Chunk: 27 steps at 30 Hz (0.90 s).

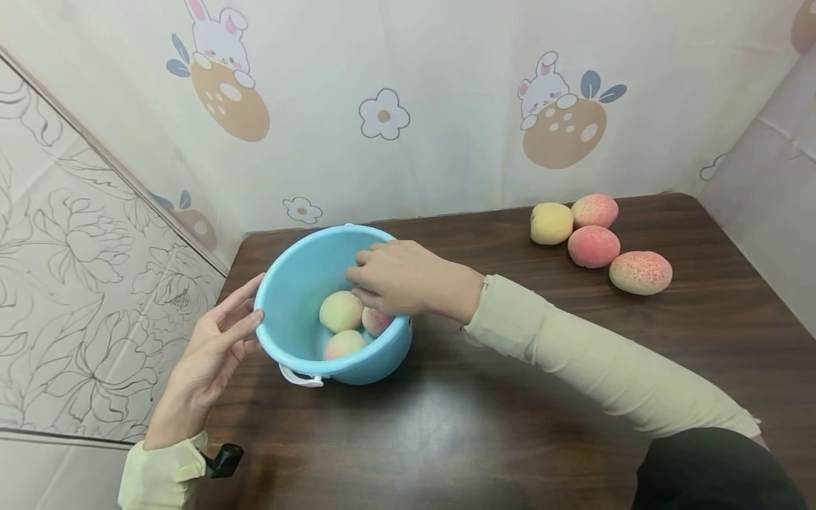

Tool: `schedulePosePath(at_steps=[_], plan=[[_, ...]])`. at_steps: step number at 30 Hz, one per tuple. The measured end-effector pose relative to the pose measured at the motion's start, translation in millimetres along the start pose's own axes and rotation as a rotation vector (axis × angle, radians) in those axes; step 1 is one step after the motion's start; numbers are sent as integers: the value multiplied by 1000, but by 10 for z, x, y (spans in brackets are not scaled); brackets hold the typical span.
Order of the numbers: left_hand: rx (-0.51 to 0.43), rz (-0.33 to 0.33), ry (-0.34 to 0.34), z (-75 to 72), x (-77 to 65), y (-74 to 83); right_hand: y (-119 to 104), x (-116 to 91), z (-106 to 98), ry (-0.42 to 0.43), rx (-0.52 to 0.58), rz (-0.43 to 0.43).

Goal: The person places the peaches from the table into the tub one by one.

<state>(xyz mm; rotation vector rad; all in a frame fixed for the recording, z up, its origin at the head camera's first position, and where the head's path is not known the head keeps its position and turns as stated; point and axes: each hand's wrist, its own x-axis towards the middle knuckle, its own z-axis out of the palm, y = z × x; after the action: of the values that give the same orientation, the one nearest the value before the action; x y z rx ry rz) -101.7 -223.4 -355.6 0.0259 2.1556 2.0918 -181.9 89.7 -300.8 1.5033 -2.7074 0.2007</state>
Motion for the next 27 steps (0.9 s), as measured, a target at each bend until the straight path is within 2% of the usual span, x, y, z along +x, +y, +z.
schedulePosePath(at_steps=[16,27], plan=[[-7,-3,1,5,14,-12,54,-45,-19,186,-51,-42],[0,-3,1,28,14,-19,140,-90,-52,364,-75,-65]])
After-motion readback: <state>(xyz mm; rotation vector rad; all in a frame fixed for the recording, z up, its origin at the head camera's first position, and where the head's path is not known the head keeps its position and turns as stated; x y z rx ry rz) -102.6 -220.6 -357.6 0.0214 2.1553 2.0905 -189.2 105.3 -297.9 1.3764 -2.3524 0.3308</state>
